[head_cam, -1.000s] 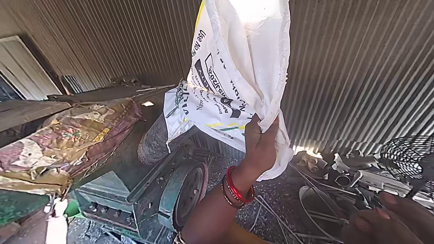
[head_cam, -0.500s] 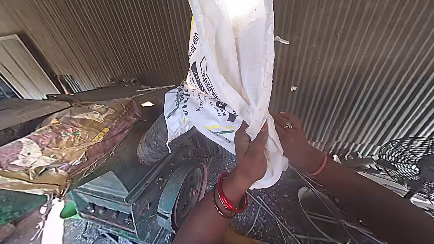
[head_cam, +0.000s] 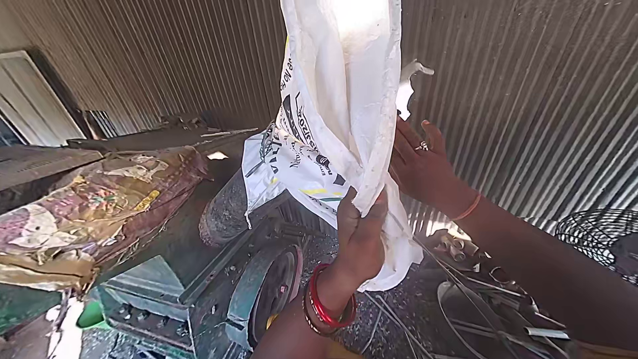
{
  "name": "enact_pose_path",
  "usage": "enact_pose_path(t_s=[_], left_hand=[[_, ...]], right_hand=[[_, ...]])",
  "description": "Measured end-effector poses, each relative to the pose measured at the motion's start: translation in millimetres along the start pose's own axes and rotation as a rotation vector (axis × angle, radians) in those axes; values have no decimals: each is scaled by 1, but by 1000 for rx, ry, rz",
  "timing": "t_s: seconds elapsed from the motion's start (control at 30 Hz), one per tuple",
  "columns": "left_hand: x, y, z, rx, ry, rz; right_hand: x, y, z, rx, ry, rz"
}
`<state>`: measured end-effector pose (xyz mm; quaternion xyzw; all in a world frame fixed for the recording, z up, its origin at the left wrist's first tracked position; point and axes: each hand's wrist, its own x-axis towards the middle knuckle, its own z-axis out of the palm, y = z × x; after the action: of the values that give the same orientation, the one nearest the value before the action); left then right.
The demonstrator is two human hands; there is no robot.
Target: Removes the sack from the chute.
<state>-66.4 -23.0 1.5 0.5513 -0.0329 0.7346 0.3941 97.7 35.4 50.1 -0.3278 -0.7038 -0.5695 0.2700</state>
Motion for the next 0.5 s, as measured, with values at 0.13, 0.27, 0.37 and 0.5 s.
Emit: enact_pose_path(t_s=[0.13, 0.27, 0.37, 0.5], left_hand=[[-2, 1, -7, -15, -3, 27], [-1, 10, -14, -34, -8, 14], [-2, 15, -20, -31, -3, 18], [-6, 21, -26, -47, 26, 18]], right_hand=[[8, 24, -11, -73, 38, 221], [18, 44, -21, -42, 6, 302], [29, 58, -21, 53, -108, 312], [34, 76, -6, 202, -214, 412]])
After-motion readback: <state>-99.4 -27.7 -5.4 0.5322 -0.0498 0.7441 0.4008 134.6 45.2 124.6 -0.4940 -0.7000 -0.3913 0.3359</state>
